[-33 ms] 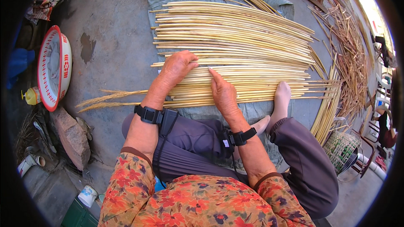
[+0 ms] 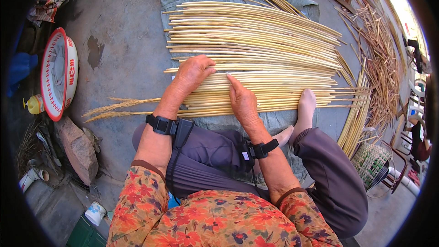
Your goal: The person weaves thin wooden sticks together using a thin white string by hand, adding the sticks one by one to a growing mat on the ground.
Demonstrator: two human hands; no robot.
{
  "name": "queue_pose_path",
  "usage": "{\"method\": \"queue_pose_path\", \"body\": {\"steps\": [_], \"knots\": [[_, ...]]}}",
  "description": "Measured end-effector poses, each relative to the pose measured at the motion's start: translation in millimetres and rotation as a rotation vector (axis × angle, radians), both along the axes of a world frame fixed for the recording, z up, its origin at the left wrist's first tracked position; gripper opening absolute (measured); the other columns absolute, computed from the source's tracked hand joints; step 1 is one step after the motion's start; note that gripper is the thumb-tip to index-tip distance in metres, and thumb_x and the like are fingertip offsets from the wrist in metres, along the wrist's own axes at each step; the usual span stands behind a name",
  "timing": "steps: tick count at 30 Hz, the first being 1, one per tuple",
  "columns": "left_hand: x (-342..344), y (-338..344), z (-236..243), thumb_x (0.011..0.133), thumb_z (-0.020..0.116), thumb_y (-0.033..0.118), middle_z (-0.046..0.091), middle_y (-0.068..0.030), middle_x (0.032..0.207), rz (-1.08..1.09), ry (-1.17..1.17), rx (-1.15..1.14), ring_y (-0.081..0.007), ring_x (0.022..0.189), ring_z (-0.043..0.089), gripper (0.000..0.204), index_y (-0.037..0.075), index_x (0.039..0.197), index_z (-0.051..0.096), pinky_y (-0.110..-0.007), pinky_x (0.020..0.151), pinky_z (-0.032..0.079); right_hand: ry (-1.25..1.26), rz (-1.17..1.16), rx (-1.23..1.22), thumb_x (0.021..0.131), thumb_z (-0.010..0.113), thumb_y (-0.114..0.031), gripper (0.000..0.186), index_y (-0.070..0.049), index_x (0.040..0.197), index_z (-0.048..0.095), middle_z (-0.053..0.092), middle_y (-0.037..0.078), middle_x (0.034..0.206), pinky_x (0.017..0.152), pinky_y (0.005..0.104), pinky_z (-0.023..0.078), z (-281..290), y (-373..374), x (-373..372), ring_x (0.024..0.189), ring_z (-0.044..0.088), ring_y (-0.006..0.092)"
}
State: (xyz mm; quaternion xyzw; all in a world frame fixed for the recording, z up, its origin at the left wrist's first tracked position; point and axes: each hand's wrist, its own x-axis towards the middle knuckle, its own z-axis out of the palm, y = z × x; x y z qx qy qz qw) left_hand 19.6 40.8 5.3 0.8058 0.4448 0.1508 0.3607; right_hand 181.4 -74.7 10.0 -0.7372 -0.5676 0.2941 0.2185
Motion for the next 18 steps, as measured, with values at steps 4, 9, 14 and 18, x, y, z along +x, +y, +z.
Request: {"method": "queue_pose_path", "body": {"steps": [4, 9, 14, 18], "knots": [[-0.3, -0.5, 0.5, 0.084, 0.069, 0.017, 0.068, -0.0103, 0.093, 0.001, 0.005, -0.019, -0.0293, 0.087, 0.066, 0.019, 0.003, 0.097, 0.069, -0.037, 0.076, 0.052, 0.034, -0.01, 0.03, 0.095, 0.056, -0.013, 0.029, -0.011, 0.124, 0.061, 0.068, 0.021, 0.099, 0.073, 0.0416, 0.054, -0.8, -0.7, 0.2, 0.088, 0.067, 0.0365], [-0.3, 0.4, -0.8, 0.084, 0.069, 0.017, 0.068, -0.0101, 0.092, 0.004, 0.001, -0.014, -0.029, 0.086, 0.066, 0.019, 0.003, 0.097, 0.069, -0.037, 0.076, 0.052, 0.039, -0.019, 0.028, 0.095, 0.056, -0.014, 0.029, -0.011, 0.124, 0.061, 0.068, 0.02, 0.099, 0.073, 0.0414, 0.054, -1.1, -0.9, 0.7, 0.088, 0.068, 0.036], [0.4, -0.1, -1.4, 0.083, 0.07, 0.02, 0.068, -0.0102, 0.091, 0.02, -0.004, -0.026, -0.0305, 0.087, 0.065, 0.018, 0.005, 0.093, 0.071, -0.041, 0.078, 0.052, 0.01, 0.0, 0.005, 0.095, 0.056, -0.015, 0.028, -0.011, 0.123, 0.061, 0.068, 0.019, 0.097, 0.072, 0.0414, 0.054, -0.1, 0.3, 0.8, 0.086, 0.068, 0.0358], [-0.7, -5.5, -1.0, 0.083, 0.07, 0.02, 0.067, -0.0106, 0.091, 0.012, -0.016, -0.026, -0.0309, 0.087, 0.065, 0.018, 0.005, 0.093, 0.071, -0.041, 0.078, 0.052, 0.025, -0.014, 0.013, 0.095, 0.056, -0.015, 0.028, -0.011, 0.123, 0.061, 0.068, 0.02, 0.097, 0.072, 0.0416, 0.054, 1.2, -5.5, -0.7, 0.086, 0.067, 0.0364]]}}
